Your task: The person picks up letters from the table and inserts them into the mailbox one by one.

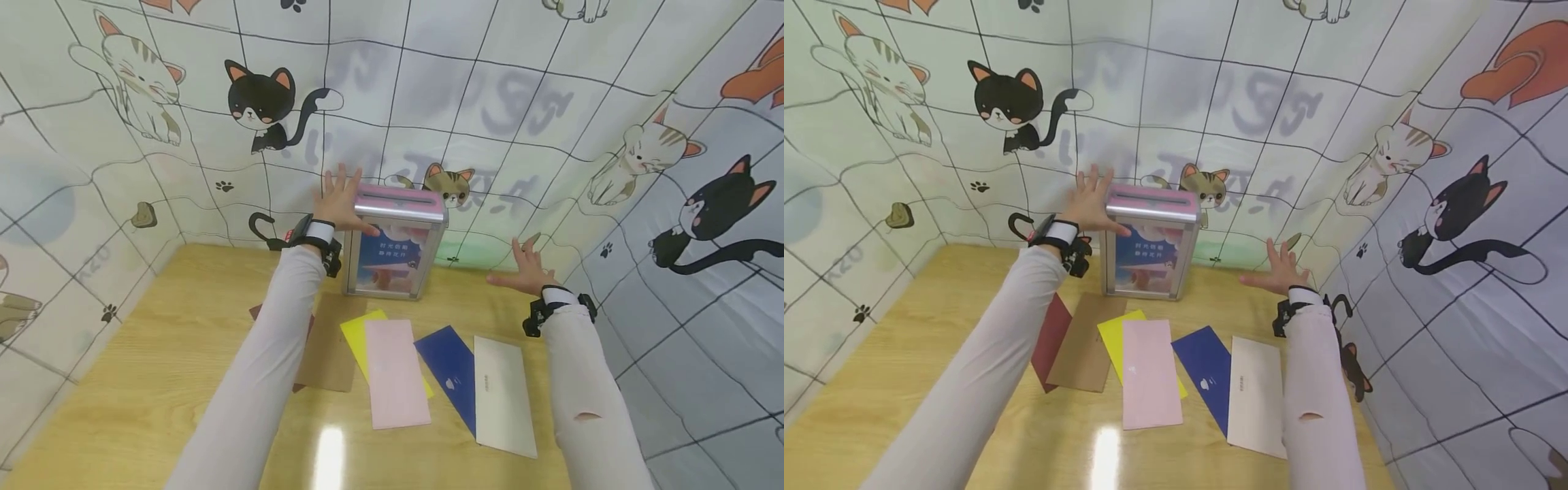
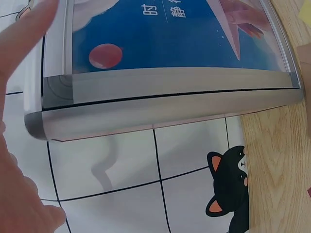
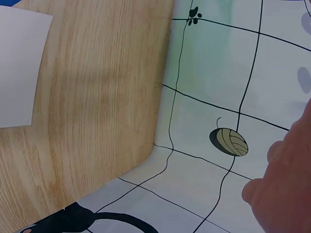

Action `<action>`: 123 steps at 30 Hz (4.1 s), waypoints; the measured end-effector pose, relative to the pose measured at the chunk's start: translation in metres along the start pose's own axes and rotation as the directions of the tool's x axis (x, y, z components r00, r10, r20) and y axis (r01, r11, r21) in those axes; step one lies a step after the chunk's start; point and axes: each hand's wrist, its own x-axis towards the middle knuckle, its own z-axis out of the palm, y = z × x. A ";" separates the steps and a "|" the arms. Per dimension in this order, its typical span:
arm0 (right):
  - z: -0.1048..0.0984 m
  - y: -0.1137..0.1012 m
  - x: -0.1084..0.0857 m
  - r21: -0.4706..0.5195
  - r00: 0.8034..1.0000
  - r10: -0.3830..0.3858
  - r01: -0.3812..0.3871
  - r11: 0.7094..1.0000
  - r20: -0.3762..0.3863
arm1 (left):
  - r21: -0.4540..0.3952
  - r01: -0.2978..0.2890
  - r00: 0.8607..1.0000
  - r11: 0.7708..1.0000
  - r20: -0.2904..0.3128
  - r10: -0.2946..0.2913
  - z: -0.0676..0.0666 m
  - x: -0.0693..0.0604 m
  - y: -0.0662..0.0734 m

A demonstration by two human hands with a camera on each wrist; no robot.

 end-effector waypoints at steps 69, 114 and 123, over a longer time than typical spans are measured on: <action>0.070 0.074 -0.034 0.070 1.000 0.025 -0.026 0.997 0.017 | -0.276 0.024 0.999 0.961 0.035 -0.015 0.015 0.031 0.003; 0.143 0.096 -0.048 0.080 0.984 0.155 -0.163 0.983 0.087 | -0.277 0.038 0.999 0.960 0.026 -0.032 0.018 0.029 0.000; 0.154 0.098 -0.048 0.097 0.981 0.182 -0.187 0.978 0.065 | -0.261 0.021 1.000 0.965 0.014 -0.018 0.021 0.029 0.001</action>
